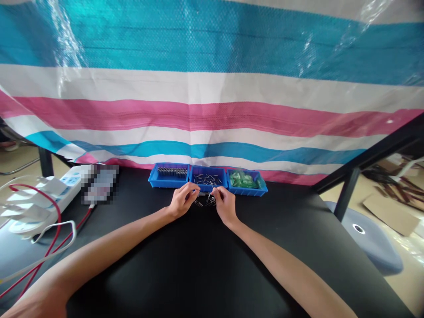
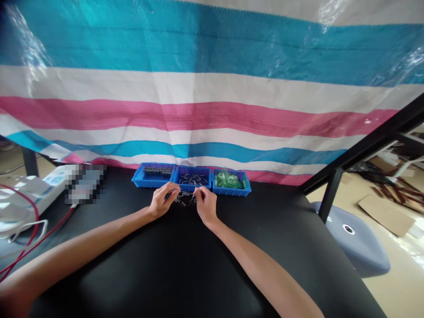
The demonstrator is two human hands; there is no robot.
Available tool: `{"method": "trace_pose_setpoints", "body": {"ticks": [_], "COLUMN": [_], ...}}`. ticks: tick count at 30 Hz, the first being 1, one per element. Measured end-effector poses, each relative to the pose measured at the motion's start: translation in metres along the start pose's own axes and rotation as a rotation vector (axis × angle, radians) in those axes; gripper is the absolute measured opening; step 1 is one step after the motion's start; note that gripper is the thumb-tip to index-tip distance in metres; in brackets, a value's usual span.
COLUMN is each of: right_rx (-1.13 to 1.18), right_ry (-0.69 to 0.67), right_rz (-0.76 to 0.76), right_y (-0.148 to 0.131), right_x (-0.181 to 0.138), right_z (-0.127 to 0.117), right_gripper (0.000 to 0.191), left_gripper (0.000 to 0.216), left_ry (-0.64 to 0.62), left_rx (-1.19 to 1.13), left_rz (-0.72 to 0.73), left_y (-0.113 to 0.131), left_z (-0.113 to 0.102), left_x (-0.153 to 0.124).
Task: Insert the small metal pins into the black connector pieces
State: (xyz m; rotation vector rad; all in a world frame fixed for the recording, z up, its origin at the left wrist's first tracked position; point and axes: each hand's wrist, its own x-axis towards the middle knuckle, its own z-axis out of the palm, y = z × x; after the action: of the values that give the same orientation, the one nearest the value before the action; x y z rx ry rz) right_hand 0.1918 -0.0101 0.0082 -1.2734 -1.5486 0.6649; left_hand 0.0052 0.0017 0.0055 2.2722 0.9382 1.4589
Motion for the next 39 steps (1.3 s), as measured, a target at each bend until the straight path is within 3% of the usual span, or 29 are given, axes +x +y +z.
{"method": "trace_pose_setpoints", "body": {"ticks": [17,24,30,39], "right_rx": [-0.038,-0.343,-0.586,-0.627], "right_ry": [-0.015,-0.261,-0.343,-0.374], "right_rz": [-0.107,-0.357,-0.314,-0.28], "right_y": [0.0,0.004,0.005,0.0], "right_x": [-0.001,-0.01,-0.012,-0.01], "right_z": [0.001,0.011,0.014,0.012], "right_gripper": [0.034,0.021,0.022,0.017], "left_gripper": [0.011,0.011,0.011,0.012], "left_ry": [0.015,0.112,0.131,0.13], "left_rx": [0.018,-0.004,-0.024,-0.018], "left_rz": [0.001,-0.104,-0.114,-0.122], "left_y": [-0.001,-0.004,-0.004,-0.004], "left_z": [0.0,0.0,0.001,0.001], "left_x": [-0.001,-0.004,-0.004,-0.004]}}
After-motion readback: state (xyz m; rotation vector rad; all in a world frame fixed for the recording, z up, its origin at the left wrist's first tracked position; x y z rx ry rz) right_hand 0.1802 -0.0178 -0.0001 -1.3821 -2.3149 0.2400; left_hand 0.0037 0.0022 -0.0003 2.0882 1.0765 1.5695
